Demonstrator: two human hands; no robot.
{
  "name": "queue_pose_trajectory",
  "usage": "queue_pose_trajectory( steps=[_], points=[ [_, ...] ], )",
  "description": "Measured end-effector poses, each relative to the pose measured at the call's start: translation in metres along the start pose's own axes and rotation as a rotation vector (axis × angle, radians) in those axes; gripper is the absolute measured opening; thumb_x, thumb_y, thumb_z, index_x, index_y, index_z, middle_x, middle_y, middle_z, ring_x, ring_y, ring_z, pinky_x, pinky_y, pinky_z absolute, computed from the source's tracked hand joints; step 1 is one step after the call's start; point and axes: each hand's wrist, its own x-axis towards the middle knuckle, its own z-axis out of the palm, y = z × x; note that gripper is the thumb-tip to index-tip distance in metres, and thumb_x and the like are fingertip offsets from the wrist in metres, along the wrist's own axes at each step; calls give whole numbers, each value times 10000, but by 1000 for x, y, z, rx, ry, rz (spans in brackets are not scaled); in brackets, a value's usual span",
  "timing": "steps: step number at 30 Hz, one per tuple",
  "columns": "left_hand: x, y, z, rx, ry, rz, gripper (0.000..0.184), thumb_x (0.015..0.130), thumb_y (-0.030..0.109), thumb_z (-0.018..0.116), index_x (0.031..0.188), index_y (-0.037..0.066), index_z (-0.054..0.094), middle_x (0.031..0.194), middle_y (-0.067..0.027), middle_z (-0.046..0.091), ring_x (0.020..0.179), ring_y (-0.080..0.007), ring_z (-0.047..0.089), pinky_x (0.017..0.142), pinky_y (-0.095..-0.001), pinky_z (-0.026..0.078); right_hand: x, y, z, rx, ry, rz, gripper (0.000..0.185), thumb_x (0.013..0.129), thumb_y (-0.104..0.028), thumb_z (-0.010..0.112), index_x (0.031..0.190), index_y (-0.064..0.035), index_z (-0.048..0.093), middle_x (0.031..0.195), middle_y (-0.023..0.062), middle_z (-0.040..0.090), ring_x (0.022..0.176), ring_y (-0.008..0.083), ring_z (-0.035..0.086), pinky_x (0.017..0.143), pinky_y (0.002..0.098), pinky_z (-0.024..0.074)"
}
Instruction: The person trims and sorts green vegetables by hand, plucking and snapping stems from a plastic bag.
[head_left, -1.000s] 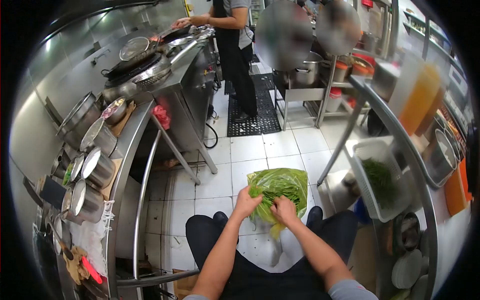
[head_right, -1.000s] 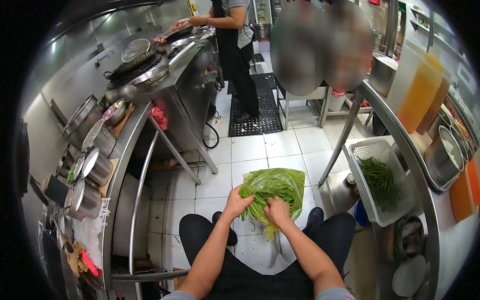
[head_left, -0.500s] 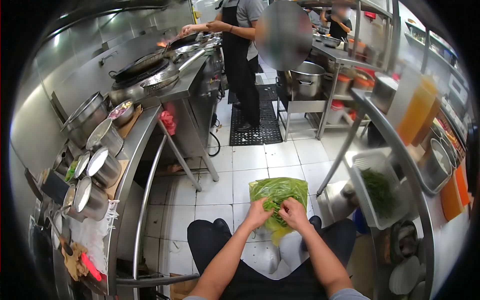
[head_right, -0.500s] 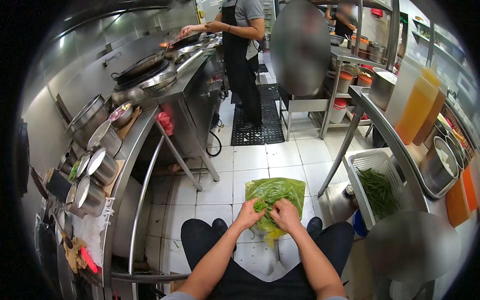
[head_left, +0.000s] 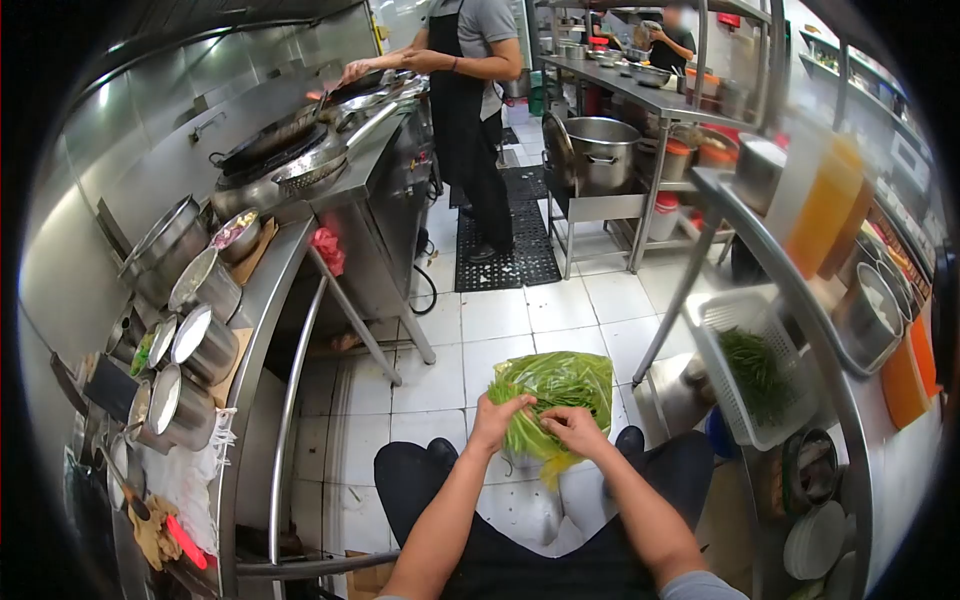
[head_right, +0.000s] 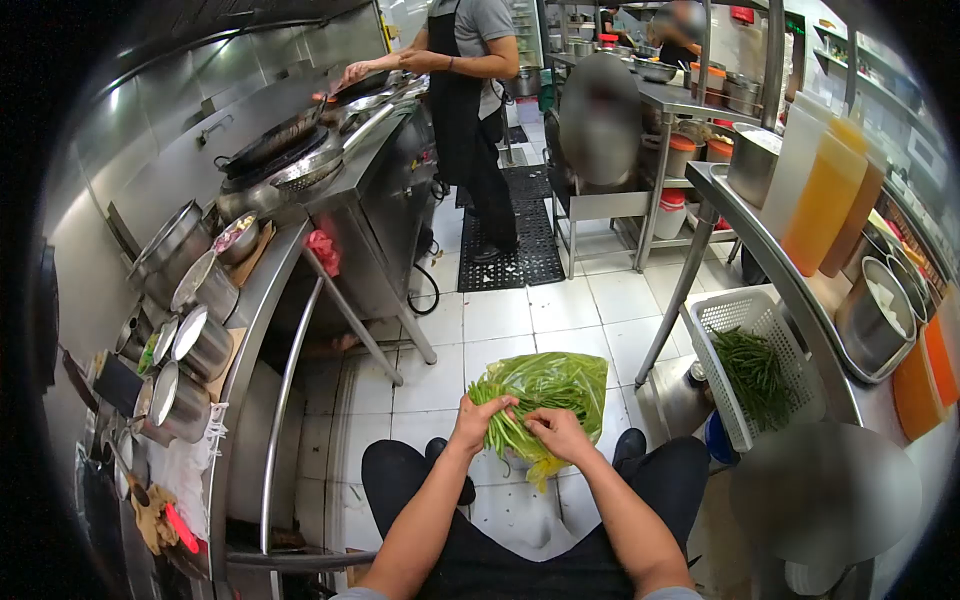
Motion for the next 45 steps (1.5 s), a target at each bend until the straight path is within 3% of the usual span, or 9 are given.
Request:
queue_pose_trajectory(
  steps=[11, 17, 19, 21, 24, 27, 30, 41, 45],
  points=[
    [-2, 8, -5, -10, 8, -21, 151, 855, 74, 650, 963, -31, 642, 828, -96, 691, 660, -139, 630, 599, -282, 524, -4, 4, 15, 27, 125, -70, 166, 883, -162, 625, 894, -2, 666, 706, -6, 617, 655, 60, 535, 584, 261, 443],
    [-1, 9, 1, 78, -6, 46, 117, 844, 56, 632, 922, -31, 640, 811, -91, 691, 667, -141, 622, 615, -289, 514, -1, -8, 11, -171, 125, -131, 180, 837, -151, 590, 812, 13, 661, 722, 94, 659, 639, 142, 601, 592, 311, 467],
    [-4, 12, 4, 256, 29, 165, 99, 846, 63, 622, 854, -32, 650, 768, -88, 684, 666, -144, 617, 621, -288, 510, 6, 4, 15, -229, 396, -77, 213, 826, -185, 588, 810, 15, 657, 692, 160, 637, 615, 248, 626, 587, 349, 476],
    [3, -2, -6, 221, 122, 223, 131, 858, 92, 629, 803, -24, 656, 740, -100, 679, 650, -156, 628, 611, -291, 518, 10, 9, 0, -119, 451, 46, 206, 815, -181, 587, 819, 5, 674, 704, 168, 652, 641, 309, 638, 619, 383, 496],
    [4, 21, -22, -39, 182, -39, 147, 864, 114, 641, 898, -27, 614, 762, -111, 675, 685, -174, 655, 634, -314, 553, 3, 24, -8, -271, 348, 15, 202, 817, -203, 612, 848, -16, 684, 766, 174, 656, 702, 333, 638, 678, 426, 508],
    [8, 25, -27, -177, 244, 31, 162, 887, 118, 627, 803, -20, 637, 707, -110, 656, 620, -190, 651, 604, -314, 552, 6, 39, 10, -697, 479, -234, 191, 830, -219, 624, 883, -46, 687, 825, 178, 644, 775, 348, 631, 743, 458, 503],
    [8, 21, -27, -310, 179, 27, 145, 890, 104, 625, 814, -19, 617, 700, -96, 639, 613, -190, 648, 606, -316, 555, 16, 29, 30, -481, 159, -8, 155, 817, -148, 647, 933, -47, 660, 1008, 179, 615, 971, 351, 597, 810, 458, 503],
    [4, 12, -16, 372, 133, 159, 125, 843, 69, 660, 903, -31, 617, 762, -96, 663, 640, -164, 639, 625, -291, 518, 13, 6, 12, -640, 162, 94, 166, 803, -164, 679, 900, -36, 640, 919, 172, 620, 916, 352, 613, 796, 456, 505],
    [2, -8, 4, 631, 0, 229, 202, 803, 68, 671, 989, -6, 643, 814, -127, 681, 699, -194, 643, 664, -321, 515, 1, -8, -20, -562, 122, -163, 174, 833, -129, 656, 979, -42, 691, 887, 164, 646, 869, 362, 632, 770, 449, 504]
  ],
)
